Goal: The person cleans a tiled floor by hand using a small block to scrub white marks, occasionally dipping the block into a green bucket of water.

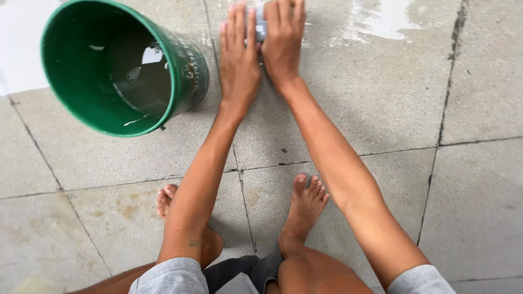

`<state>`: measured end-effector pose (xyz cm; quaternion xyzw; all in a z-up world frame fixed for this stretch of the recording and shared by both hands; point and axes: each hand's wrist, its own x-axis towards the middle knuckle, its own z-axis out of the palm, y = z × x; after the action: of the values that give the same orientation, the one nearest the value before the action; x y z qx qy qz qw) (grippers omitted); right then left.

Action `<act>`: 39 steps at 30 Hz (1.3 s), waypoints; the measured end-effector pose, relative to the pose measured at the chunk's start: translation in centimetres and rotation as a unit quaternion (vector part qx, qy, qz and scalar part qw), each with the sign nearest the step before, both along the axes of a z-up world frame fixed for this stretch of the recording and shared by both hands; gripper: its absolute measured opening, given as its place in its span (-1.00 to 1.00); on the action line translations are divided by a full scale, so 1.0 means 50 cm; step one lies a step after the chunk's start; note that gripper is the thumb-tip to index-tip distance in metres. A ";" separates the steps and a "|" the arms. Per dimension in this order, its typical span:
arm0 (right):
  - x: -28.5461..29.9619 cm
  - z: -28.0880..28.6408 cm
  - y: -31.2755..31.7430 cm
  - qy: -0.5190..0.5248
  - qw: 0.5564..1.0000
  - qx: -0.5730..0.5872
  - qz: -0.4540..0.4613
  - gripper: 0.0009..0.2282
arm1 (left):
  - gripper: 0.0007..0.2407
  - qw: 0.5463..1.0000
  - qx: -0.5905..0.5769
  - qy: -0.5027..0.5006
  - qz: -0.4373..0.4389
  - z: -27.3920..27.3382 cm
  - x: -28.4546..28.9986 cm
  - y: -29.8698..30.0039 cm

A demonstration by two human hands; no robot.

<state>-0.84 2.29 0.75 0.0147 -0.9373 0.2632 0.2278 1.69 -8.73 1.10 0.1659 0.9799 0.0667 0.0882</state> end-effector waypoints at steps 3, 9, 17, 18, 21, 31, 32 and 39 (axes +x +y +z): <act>-0.007 0.029 -0.032 0.056 0.997 0.013 0.051 -0.90 | -0.55 0.994 0.051 0.070 0.060 0.002 0.024 -0.032; 0.034 0.024 0.163 0.011 0.984 0.060 0.165 -0.95 | -0.32 0.998 0.032 -0.013 0.059 0.006 0.028 0.123; 0.174 -0.014 0.462 -0.028 0.989 0.084 -0.116 -0.71 | -0.51 0.973 0.013 -0.022 -0.231 0.035 0.038 0.413; 0.169 0.002 0.443 -0.031 0.989 0.083 -0.115 -0.71 | -0.51 0.973 0.013 -0.025 -0.231 0.042 0.032 0.410; 0.135 0.031 0.382 0.064 0.987 0.070 -0.132 -0.77 | -0.53 0.960 0.001 -0.056 -0.275 0.045 0.003 0.382; -0.028 -0.050 0.068 0.041 0.997 0.069 0.016 -0.91 | -0.61 0.986 0.146 0.085 0.003 -0.028 -0.020 0.041; -0.029 -0.049 0.033 0.040 0.996 0.050 0.067 -0.94 | -0.58 0.992 0.099 0.040 0.066 -0.030 -0.002 0.009; 0.002 -0.006 0.122 0.027 0.985 0.067 0.154 -0.91 | -0.50 0.995 0.020 0.023 0.100 -0.039 0.024 0.104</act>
<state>-0.76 8.41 0.44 0.1813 -0.9329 0.2311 0.2085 2.89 -3.55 -0.88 0.0704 0.9918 0.0908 0.0554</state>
